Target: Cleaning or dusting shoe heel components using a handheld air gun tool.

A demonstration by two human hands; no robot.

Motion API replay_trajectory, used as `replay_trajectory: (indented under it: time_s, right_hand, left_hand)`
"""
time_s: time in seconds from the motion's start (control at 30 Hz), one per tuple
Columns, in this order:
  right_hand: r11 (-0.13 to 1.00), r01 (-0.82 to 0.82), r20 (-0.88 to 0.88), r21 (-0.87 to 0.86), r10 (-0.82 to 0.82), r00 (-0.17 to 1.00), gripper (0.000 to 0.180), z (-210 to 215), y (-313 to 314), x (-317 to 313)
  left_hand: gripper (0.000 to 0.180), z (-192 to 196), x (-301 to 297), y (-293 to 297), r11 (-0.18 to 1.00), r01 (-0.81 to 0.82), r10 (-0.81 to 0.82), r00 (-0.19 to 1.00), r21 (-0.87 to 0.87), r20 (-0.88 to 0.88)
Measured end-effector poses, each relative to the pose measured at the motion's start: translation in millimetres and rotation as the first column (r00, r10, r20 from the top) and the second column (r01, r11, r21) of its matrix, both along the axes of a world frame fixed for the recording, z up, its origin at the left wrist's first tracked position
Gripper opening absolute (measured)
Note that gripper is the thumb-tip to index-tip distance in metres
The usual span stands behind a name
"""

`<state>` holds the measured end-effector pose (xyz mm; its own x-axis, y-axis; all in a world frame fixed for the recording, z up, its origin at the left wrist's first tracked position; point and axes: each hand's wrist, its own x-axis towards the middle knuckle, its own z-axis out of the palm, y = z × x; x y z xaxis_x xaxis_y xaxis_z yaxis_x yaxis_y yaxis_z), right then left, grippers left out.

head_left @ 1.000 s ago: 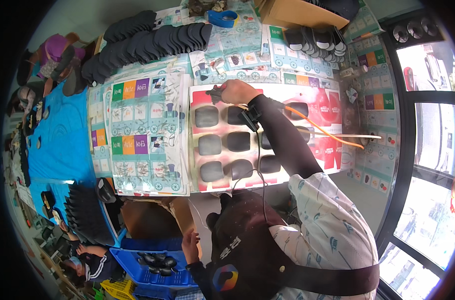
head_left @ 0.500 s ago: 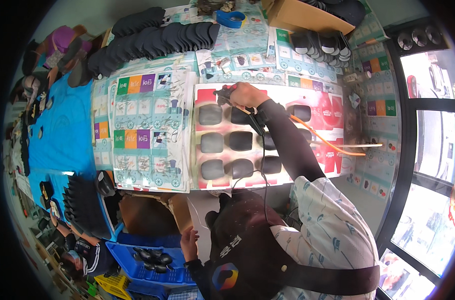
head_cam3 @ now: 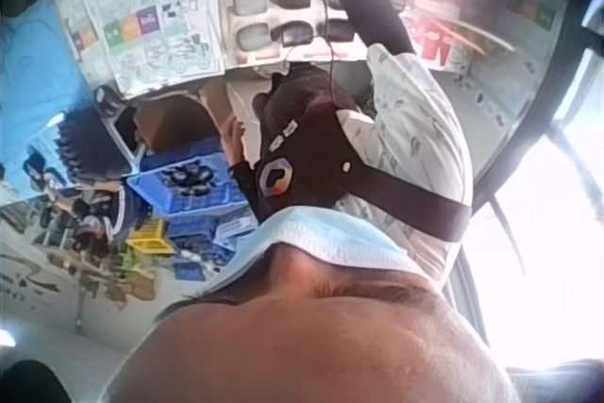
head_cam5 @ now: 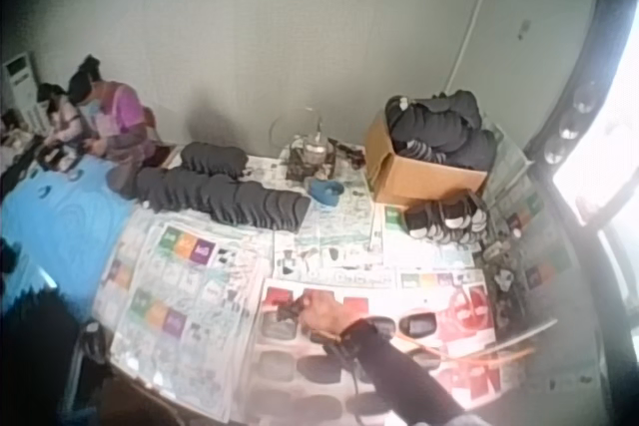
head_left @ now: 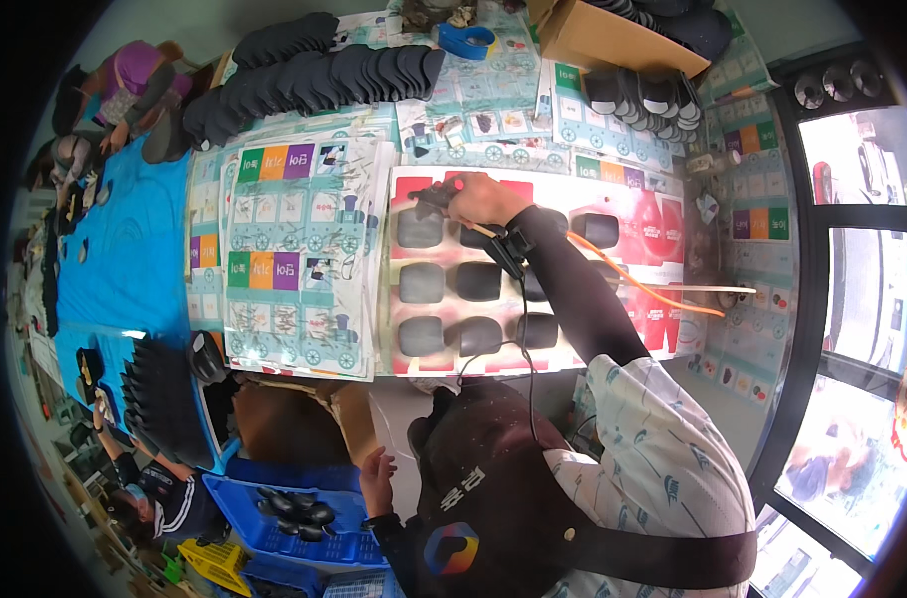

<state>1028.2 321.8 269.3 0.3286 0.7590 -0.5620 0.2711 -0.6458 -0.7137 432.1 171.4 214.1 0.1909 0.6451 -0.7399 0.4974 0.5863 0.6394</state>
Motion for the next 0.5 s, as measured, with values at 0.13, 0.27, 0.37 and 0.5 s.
replay_trajectory:
  time_s: [0.13, 0.27, 0.37, 0.5]
  right_hand:
    - [0.99, -0.1, 0.041, 0.097, 0.096, 0.995, 0.034, 20, -31, 1]
    - [0.995, 0.046, 0.197, 0.091, -0.063, 0.978, 0.027, 48, -93, -4]
    - [0.991, 0.065, 0.301, 0.121, -0.099, 0.948, 0.025, 55, -118, -19]
    - [0.984, 0.064, 0.395, 0.168, -0.127, 0.91, 0.029, 17, -137, -25]
  left_hand:
    - [0.033, 2, 5, 0, 0.999, 0.023, -0.024, 1.0, 0.025, 0.015]
    - [0.032, -8, -7, 6, 0.997, 0.061, -0.063, 0.997, 0.049, 0.05]
    - [0.03, -17, -22, 8, 0.995, 0.08, -0.084, 0.994, 0.052, 0.073]
    - [0.03, -22, -32, 17, 0.989, 0.128, -0.133, 0.989, 0.076, 0.071]
